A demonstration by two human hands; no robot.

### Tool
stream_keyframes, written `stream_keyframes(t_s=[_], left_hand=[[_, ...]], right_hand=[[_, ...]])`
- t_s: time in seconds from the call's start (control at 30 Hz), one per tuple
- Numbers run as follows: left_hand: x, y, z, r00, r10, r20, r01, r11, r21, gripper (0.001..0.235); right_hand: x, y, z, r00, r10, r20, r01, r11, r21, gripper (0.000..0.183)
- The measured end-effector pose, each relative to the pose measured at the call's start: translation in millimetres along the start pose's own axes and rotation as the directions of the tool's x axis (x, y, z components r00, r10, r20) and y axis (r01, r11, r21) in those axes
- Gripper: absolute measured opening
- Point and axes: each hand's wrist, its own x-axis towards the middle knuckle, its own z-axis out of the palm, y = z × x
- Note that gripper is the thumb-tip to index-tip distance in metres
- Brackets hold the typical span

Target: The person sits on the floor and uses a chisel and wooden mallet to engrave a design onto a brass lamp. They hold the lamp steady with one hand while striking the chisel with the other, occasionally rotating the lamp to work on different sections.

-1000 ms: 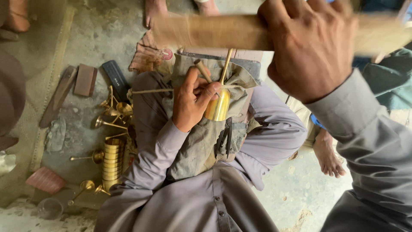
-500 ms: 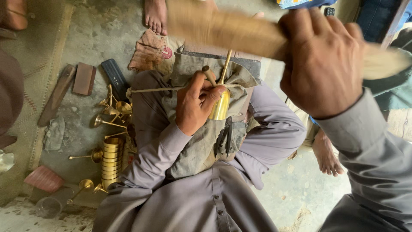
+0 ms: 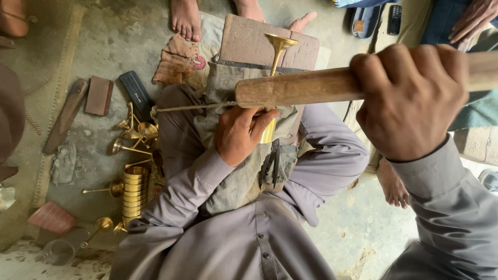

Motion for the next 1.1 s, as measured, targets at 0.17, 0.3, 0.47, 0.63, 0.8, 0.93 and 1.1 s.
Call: stream_keyframes(t_s=[0.17,0.3,0.47,0.63,0.8,0.93,1.1], left_hand=[[2,-1,2,0.998,0.054,0.007,-0.054,0.998,-0.026,0.024],[5,-4,3,0.994,0.103,0.027,-0.103,0.995,0.007,0.025],[9,-5,4,0.994,0.063,0.086,-0.069,0.995,0.072,0.03],[12,-5,5,0.989,0.119,0.087,-0.121,0.992,0.025,0.032],[14,-6,7,0.984,0.058,0.167,-0.07,0.995,0.071,0.028],[16,-6,8,0.979,0.077,0.19,-0.088,0.995,0.05,0.029],[21,1,5,0.969,0.139,0.204,-0.14,0.99,-0.01,0.037]], right_hand=[[-12,-5,-1,0.995,0.101,0.014,-0.101,0.972,0.214,0.024],[-20,0,7,0.996,0.086,0.014,-0.086,0.99,0.108,0.026],[-32,-1,9,0.984,0.163,0.077,-0.17,0.981,0.094,0.03],[-39,-8,-3,0.962,0.269,0.044,-0.27,0.918,0.29,0.035],[-45,-10,-2,0.954,0.294,0.067,-0.301,0.934,0.192,0.031],[-54,-4,7,0.979,0.172,0.112,-0.158,0.979,-0.125,0.014],[-63,-11,10,0.916,0.394,0.083,-0.397,0.852,0.341,0.03]])
